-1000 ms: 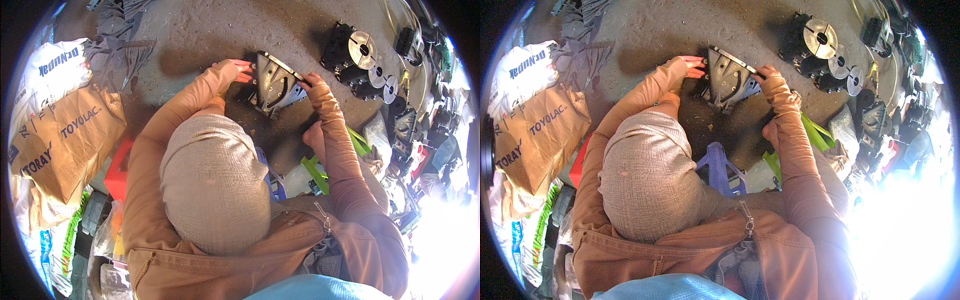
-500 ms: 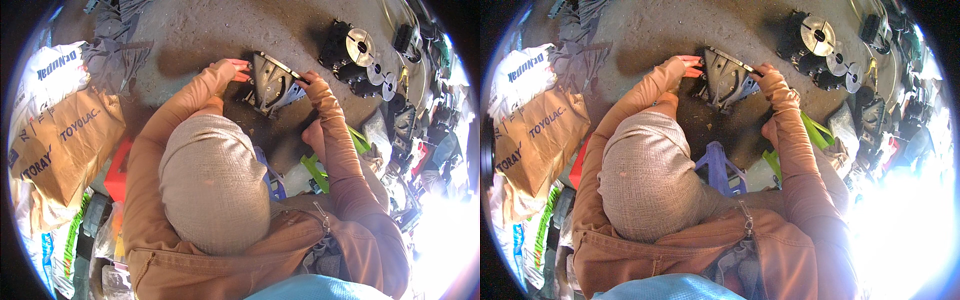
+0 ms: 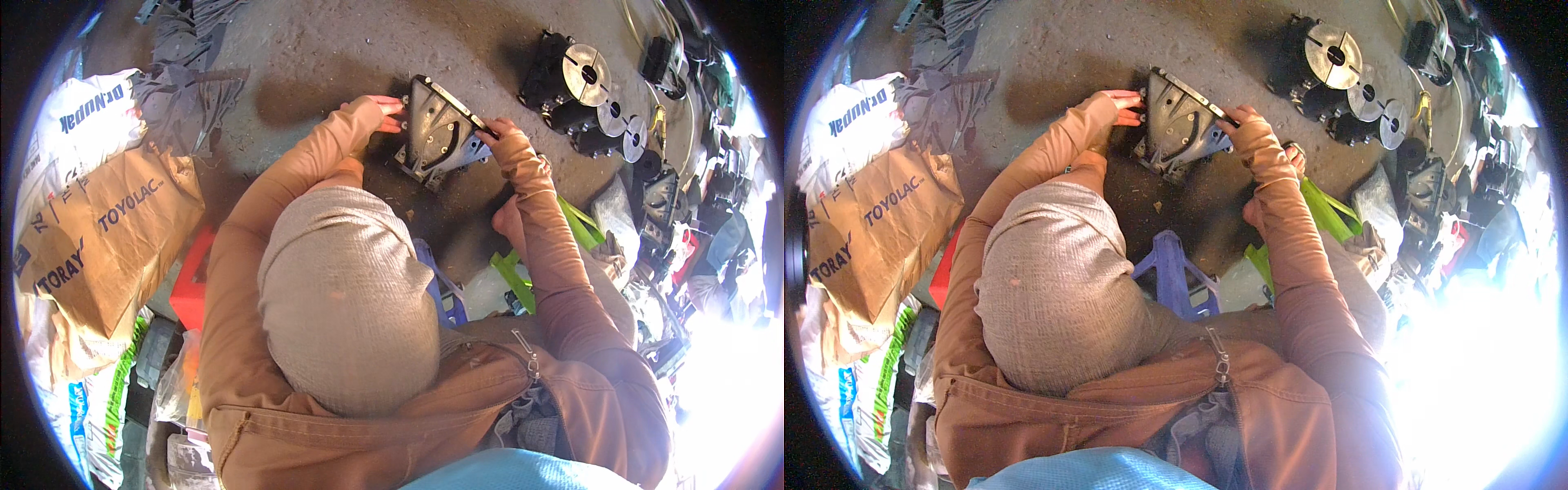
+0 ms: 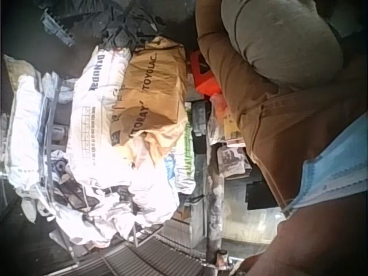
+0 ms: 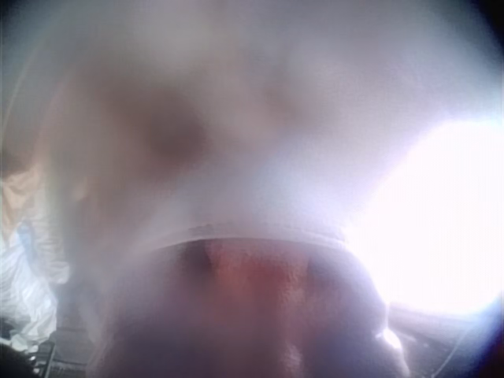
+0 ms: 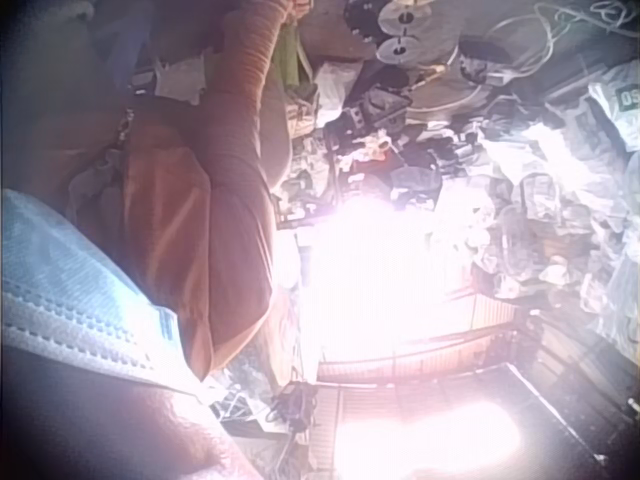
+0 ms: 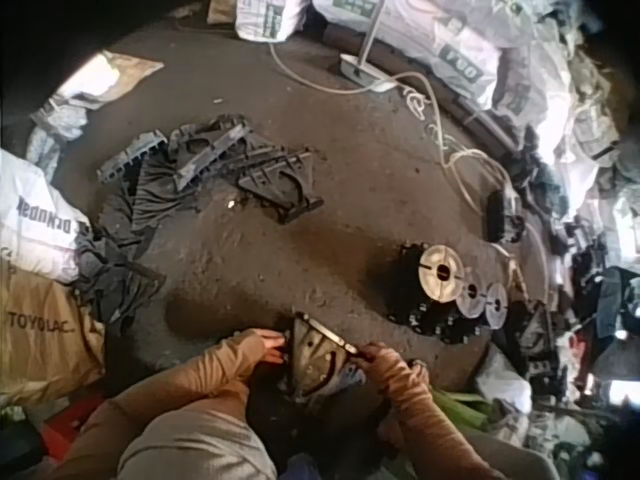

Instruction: The person sits on the floor and assembles a metal part by inserting screws and using a power drill to tighten them. The person then picks up another metal part and places it on the floor.

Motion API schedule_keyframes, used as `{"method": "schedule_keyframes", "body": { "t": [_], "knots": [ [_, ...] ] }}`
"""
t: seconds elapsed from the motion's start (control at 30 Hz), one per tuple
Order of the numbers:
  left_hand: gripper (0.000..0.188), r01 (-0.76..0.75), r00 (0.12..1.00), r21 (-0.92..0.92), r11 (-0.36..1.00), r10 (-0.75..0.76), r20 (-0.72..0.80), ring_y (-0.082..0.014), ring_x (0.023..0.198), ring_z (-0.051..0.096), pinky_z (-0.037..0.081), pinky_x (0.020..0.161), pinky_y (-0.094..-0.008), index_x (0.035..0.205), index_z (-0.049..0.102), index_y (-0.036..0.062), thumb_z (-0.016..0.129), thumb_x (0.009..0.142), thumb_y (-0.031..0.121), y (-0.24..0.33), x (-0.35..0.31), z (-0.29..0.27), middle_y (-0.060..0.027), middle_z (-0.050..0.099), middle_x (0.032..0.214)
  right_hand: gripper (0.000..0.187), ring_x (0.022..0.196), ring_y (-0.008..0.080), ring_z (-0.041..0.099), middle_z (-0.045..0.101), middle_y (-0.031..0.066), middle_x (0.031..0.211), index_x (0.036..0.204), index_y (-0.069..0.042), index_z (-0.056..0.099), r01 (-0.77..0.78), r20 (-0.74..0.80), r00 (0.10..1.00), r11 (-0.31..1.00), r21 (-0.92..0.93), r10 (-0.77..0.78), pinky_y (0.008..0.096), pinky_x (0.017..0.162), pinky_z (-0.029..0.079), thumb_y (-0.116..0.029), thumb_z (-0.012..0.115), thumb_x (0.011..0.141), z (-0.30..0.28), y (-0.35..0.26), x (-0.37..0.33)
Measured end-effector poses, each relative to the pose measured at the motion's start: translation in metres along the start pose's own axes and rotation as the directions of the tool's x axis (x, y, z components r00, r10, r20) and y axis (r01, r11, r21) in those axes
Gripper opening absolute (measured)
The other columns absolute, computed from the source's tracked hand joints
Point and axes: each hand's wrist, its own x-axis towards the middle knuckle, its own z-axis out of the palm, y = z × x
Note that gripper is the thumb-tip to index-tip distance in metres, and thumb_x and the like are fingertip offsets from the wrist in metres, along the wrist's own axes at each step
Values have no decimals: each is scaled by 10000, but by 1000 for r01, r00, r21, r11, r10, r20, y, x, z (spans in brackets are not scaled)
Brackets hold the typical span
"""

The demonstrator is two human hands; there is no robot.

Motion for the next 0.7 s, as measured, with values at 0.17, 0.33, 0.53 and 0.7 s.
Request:
{"method": "schedule_keyframes", "body": {
  "t": [0.17,0.33,0.53,0.7],
  "knots": [
    [374,-14,997,-19,1000,15,75,-378,1001,595,514,875,-445,1255,468,-10,537,921,144,2,-3,-4,-186,557,1195,341,955,330,577,606,131,1001,1077,-113,648,65,-33,997,998,-11,-66,383,831,460,-326,647,810,-5,4,-1],
    [439,-25,996,-25,999,27,80,-423,1031,573,501,874,-503,1261,469,-4,608,880,161,0,1,-5,-220,509,1248,342,966,336,575,605,136,1017,1075,-106,647,56,-24,998,998,-16,-56,387,837,458,-323,644,810,-6,0,-4],
    [365,-8,999,2,1000,8,36,-357,996,604,515,872,-424,1213,518,1,583,898,176,3,-4,0,-180,581,1166,352,965,342,574,605,144,1015,1077,-107,647,60,-20,998,998,-36,-60,392,834,461,-333,643,807,-7,-5,-3],
    [409,-19,1000,59,998,18,20,-357,986,610,513,871,-413,1205,525,3,638,865,202,4,-2,3,-199,588,1154,355,963,342,577,607,147,1010,1089,-113,644,-3,25,1000,1000,-31,4,391,837,461,-333,640,810,-13,-3,-2]
  ]
}}
